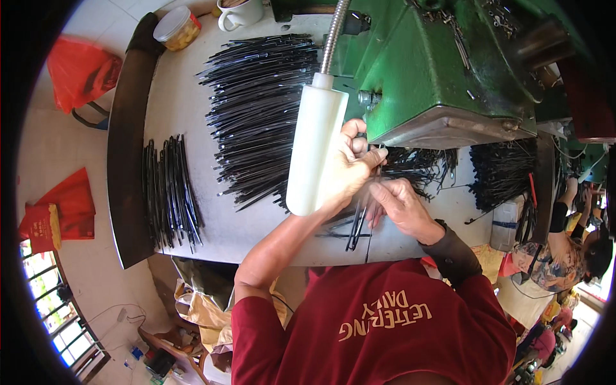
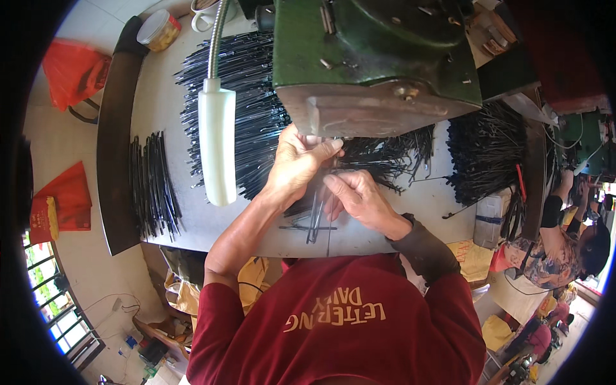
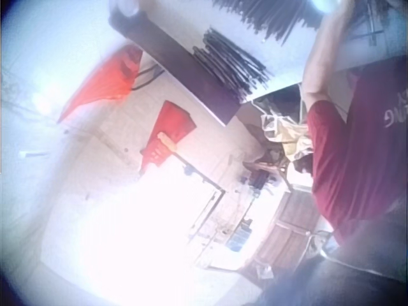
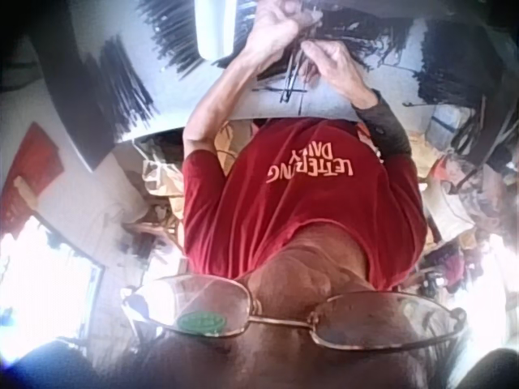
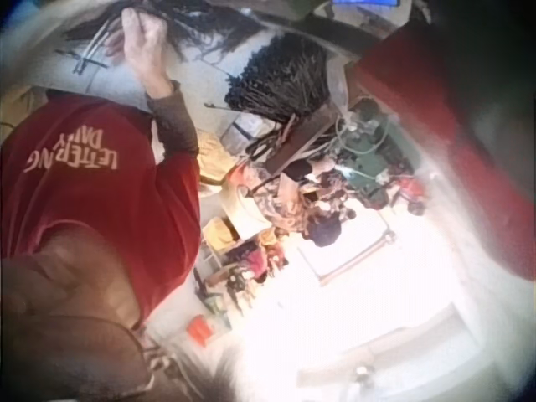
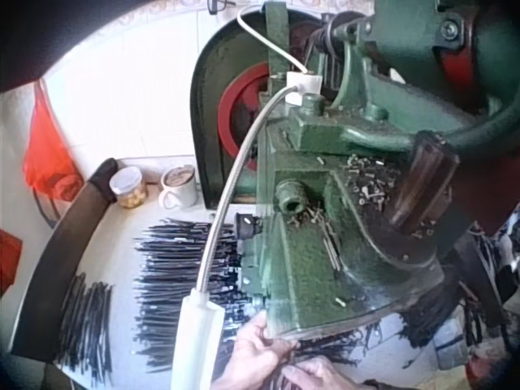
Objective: The person fastens metal tips onto thin rods using a machine and arranges the processed rods into stacks on the table by hand.
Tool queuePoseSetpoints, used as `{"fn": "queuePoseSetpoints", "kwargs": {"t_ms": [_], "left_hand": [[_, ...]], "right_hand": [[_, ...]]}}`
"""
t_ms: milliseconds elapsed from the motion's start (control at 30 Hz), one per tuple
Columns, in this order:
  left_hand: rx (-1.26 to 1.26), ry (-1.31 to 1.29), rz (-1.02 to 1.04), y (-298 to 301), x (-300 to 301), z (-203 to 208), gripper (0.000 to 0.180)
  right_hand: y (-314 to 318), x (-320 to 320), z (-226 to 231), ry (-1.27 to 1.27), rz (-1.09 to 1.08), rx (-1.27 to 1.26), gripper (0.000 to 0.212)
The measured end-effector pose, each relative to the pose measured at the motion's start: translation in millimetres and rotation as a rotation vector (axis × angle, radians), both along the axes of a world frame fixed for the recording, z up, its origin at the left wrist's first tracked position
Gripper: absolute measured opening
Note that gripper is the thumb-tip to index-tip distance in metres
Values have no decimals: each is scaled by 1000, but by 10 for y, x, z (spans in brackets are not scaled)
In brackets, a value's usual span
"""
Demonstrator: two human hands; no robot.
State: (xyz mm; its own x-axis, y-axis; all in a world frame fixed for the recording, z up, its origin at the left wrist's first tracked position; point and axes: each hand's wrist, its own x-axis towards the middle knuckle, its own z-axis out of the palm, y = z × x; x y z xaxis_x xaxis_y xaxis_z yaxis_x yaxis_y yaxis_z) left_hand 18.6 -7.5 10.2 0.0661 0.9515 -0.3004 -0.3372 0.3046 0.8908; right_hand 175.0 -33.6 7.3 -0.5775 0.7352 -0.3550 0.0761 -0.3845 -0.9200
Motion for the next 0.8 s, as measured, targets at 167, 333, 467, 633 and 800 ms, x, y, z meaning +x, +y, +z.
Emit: {"fn": "queuePoseSetpoints", "kwargs": {"t_ms": [167, 333, 467, 633, 800], "left_hand": [[-10, -74, -12, 30, -18, 62, 24], [-10, -185, 74, -6, -1, 68, 25], [21, -159, 92, 0, 43, 24, 24], [57, -133, 46, 60, 43, 174, 24], [63, -185, 14, 116, 45, 19, 26]], "right_hand": [[-41, 11, -58, 97, -26, -111, 40], [-102, -63, -27, 159, -101, -154, 40], [-135, -107, -43, 155, -177, -98, 40], [-60, -104, 69, 168, -168, -44, 40], [-30, -91, 23, 205, -181, -98, 40]]}}
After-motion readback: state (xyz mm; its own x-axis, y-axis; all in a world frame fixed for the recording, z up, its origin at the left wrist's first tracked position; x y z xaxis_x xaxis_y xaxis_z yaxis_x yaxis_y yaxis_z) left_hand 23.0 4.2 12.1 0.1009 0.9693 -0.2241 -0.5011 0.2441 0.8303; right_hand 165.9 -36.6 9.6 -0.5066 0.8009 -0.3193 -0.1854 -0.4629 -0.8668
